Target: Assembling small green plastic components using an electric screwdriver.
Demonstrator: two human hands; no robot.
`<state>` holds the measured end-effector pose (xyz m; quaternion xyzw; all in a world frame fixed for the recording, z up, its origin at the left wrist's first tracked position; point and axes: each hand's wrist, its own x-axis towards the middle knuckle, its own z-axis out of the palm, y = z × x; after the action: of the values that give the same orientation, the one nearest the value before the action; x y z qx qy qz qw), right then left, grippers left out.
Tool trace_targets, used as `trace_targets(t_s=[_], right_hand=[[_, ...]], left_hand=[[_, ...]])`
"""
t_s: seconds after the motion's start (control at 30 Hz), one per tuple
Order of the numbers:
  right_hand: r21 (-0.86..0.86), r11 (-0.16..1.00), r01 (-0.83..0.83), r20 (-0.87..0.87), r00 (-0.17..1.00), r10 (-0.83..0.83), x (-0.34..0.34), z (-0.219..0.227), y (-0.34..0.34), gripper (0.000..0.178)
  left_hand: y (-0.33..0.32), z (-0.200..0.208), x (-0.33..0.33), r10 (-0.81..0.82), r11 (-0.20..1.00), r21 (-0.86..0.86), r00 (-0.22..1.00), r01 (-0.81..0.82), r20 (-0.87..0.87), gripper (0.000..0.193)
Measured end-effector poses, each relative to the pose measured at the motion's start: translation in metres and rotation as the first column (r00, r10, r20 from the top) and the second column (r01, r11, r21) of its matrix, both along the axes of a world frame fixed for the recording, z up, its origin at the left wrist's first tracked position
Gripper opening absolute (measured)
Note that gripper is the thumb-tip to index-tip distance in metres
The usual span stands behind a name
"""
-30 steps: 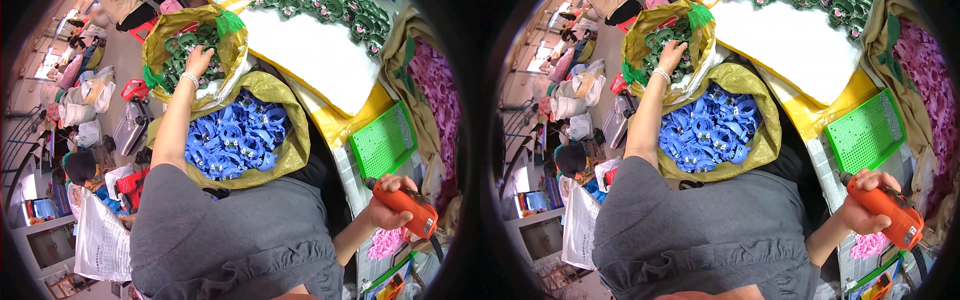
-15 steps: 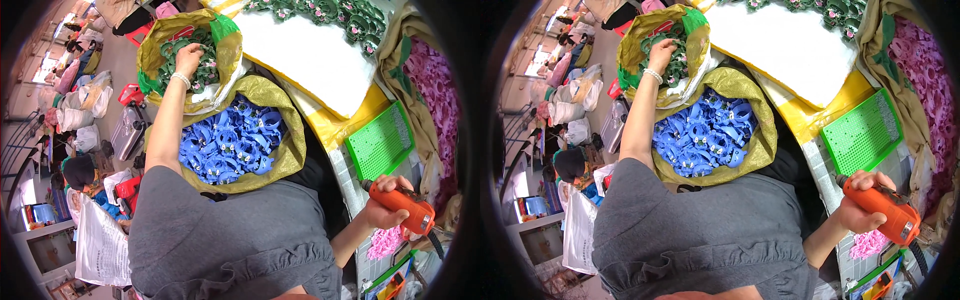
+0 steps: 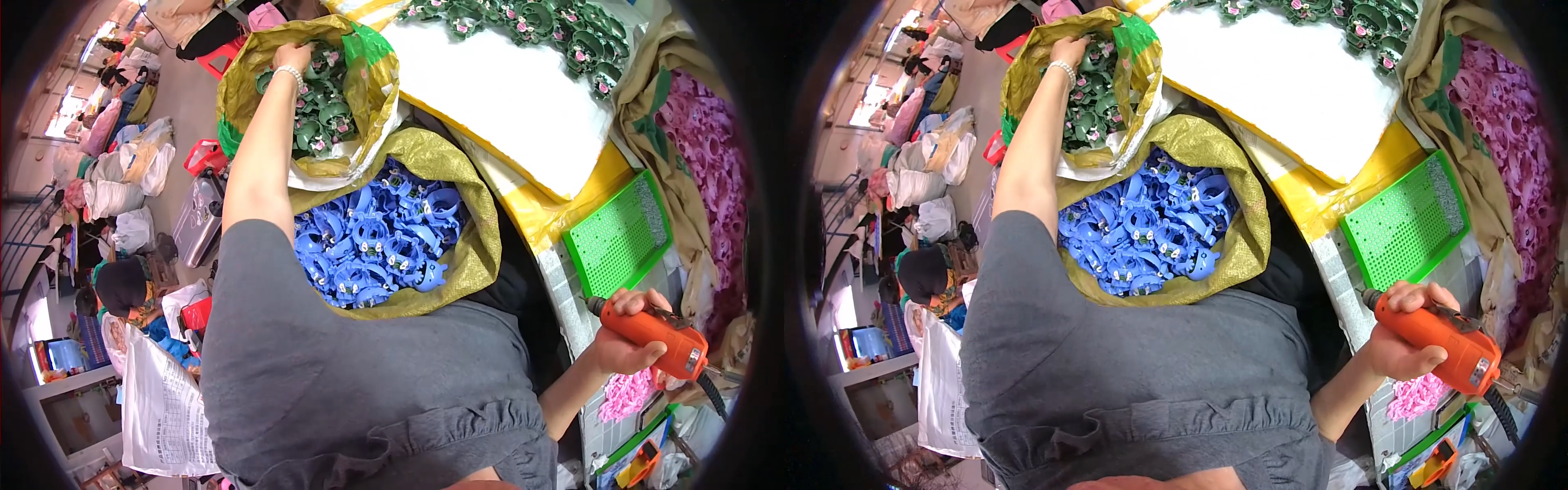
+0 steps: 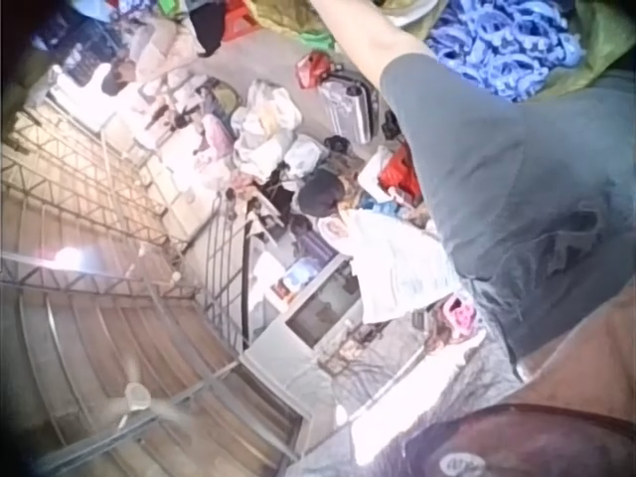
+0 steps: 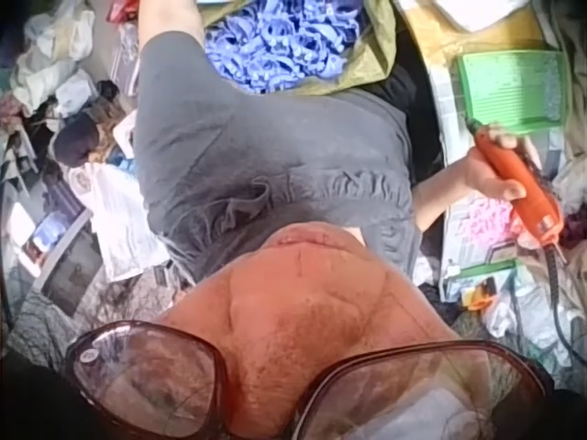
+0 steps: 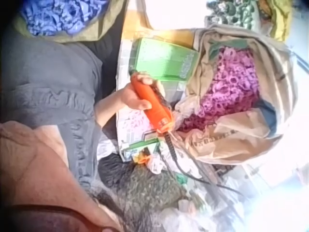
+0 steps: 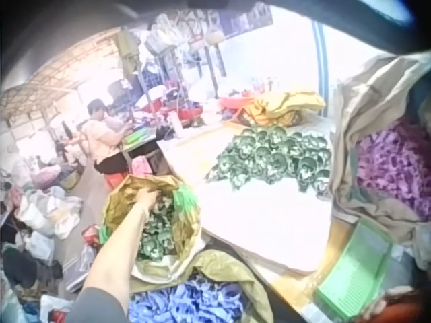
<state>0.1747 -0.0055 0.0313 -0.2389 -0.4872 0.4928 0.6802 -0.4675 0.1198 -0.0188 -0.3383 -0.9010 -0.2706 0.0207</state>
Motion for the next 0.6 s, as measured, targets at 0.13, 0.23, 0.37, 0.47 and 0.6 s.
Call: trace_targets(t_s=[0.13, 0.23, 0.37, 0.47, 0.6], right_hand=[[-0.023, 0.999, 0.025, 0.022, 0.999, -0.024, 0.000, 0.001, -0.002, 0.072], [-0.028, 1.000, 0.002, 0.019, 1.000, -0.001, 0.000, 0.002, 0.000, 0.072], [-0.024, 1.000, -0.019, -0.002, 1.000, 0.019, 0.001, 0.003, 0.000, 0.072], [-0.023, 1.000, 0.010, 0.019, 1.000, -0.010, 0.001, 0.002, -0.003, 0.071], [-0.034, 0.998, 0.046, 0.032, 0.998, -0.045, 0.002, 0.000, -0.004, 0.071]], left_hand=[[-0.001, -0.016, -0.003, -0.020, 0.999, -0.041, 0.996, 0.016, -0.091, 0.044], [-0.004, -0.013, -0.005, -0.023, 0.997, -0.079, 0.997, 0.017, -0.079, 0.042], [-0.005, -0.014, -0.030, -0.058, 0.967, -0.252, 0.998, 0.047, -0.038, 0.054], [-0.007, -0.021, -0.035, -0.057, 0.951, -0.304, 0.998, 0.051, -0.012, 0.065], [0.005, -0.026, -0.049, -0.144, 0.926, -0.356, 0.989, 0.125, -0.029, 0.049]])
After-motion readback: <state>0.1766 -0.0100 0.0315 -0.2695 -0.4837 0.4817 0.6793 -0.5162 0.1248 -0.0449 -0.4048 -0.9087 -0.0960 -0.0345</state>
